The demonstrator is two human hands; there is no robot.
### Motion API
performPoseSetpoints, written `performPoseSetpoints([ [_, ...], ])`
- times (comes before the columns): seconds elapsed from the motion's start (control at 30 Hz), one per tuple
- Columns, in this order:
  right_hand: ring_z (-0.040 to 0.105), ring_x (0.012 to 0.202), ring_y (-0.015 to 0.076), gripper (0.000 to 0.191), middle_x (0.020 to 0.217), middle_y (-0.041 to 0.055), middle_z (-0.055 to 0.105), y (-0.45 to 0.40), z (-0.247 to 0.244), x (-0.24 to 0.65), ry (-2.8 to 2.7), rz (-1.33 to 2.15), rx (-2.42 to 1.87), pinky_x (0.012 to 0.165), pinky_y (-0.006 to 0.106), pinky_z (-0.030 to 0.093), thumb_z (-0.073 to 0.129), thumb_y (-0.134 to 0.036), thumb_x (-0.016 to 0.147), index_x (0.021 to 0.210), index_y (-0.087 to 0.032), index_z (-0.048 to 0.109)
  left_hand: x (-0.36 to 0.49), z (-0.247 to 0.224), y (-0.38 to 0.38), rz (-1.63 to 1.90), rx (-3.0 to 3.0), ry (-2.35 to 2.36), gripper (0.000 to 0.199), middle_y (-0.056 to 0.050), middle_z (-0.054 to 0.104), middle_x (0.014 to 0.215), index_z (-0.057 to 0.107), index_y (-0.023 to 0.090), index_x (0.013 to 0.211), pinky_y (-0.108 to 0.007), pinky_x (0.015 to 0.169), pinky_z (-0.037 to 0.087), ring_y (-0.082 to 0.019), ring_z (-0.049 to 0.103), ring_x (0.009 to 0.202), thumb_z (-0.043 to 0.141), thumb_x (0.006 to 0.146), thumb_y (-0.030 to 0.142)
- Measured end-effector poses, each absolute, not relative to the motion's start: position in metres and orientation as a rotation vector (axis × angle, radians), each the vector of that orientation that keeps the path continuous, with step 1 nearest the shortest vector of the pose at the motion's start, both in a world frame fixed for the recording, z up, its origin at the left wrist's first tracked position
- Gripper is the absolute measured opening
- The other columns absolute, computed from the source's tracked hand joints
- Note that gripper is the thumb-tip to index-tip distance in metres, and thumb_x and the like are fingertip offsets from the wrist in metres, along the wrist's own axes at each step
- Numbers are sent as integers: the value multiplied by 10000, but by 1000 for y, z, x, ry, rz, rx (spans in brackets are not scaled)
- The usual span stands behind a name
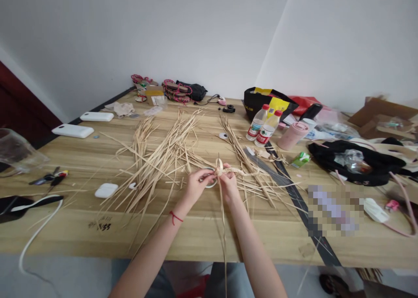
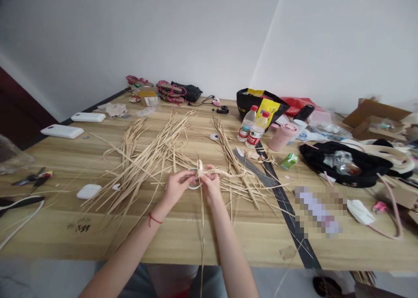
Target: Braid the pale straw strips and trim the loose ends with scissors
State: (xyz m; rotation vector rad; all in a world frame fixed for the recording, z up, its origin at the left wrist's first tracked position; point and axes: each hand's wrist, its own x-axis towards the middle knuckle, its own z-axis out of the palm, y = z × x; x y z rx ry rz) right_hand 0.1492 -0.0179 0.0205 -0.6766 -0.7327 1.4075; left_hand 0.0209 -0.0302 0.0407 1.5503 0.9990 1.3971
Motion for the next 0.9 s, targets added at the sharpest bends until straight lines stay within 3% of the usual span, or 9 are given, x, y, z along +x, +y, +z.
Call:
performPoseSetpoints([
  [0.5,632,628,159,511,728,-33,658,-18,27,149,-871,1374,-723,620,294,515,799,-316,533,887,-248,436,12,41,-25,1310,1406,1026,235,-14,628,558,622,147,685,-225,506,486,-132,600,523,708,687,366],
  [0.9,598,569,133,472,708,-40,641,-17,26,151,-923,1329,-740,578,277,504,761,-322,567,897,-243,433,22,37,-26,1325,1234,934,257,10,607,656,553,151,752,-224,473,494,-97,561,485,705,683,347],
])
